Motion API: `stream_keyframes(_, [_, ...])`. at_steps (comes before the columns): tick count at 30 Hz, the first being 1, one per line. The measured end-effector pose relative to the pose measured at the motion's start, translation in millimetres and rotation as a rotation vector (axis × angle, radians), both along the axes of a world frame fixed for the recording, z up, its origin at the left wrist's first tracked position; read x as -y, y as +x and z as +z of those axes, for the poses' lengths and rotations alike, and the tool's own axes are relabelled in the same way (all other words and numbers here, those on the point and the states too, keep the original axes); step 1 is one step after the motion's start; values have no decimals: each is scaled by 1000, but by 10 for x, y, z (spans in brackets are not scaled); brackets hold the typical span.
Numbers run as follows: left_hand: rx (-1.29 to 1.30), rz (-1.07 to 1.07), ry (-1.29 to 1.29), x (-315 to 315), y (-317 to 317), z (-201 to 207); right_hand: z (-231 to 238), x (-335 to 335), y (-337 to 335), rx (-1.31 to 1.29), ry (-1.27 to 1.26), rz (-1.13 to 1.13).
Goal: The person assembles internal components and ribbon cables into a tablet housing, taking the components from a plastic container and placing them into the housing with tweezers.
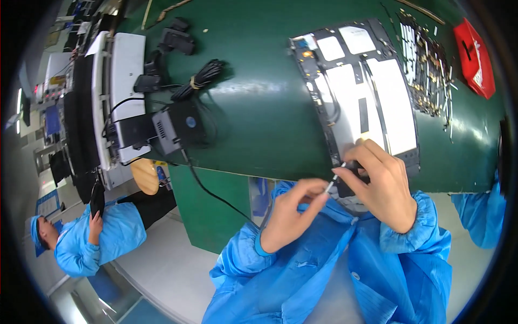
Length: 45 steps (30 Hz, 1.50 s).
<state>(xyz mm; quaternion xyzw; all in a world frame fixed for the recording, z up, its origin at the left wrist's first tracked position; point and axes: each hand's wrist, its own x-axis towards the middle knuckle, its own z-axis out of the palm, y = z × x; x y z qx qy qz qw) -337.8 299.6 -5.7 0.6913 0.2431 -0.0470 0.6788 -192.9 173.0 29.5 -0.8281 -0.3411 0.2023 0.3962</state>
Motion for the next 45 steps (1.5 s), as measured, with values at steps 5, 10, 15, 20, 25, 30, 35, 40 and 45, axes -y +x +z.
stream_keyframes(5, [41, 13, -128, -4, 82, 22, 10, 0, 7, -86, 273, 14])
stream_keyframes(10, [163, 77, -408, 51, 283, 77, 250, 115, 49, -380, 191, -96])
stream_keyframes(15, [229, 20, -206, 42, 310, 126, 25, 217, 99, -270, 371, 53])
stream_keyframes(20, [439, 53, 428, -151, 341, 42, 35, 195, 23, -226, 365, 159])
stream_keyframes(25, [554, -44, 589, -129, 459, 130, -23, 278, 110, -176, 434, 31])
stream_keyframes(30, [506, -138, 418, -132, 288, 75, 93, 292, 170, -375, 322, -42])
stream_keyframes(35, [536, -112, 453, -69, 308, 82, 20, 197, 125, -410, 269, 44])
stream_keyframes(40, [543, -140, 494, -12, 336, 135, 5, 230, 150, -327, 353, 134])
stream_keyframes(45, [626, 72, 451, 68, 337, -78, 59, 247, 89, -235, 454, 11])
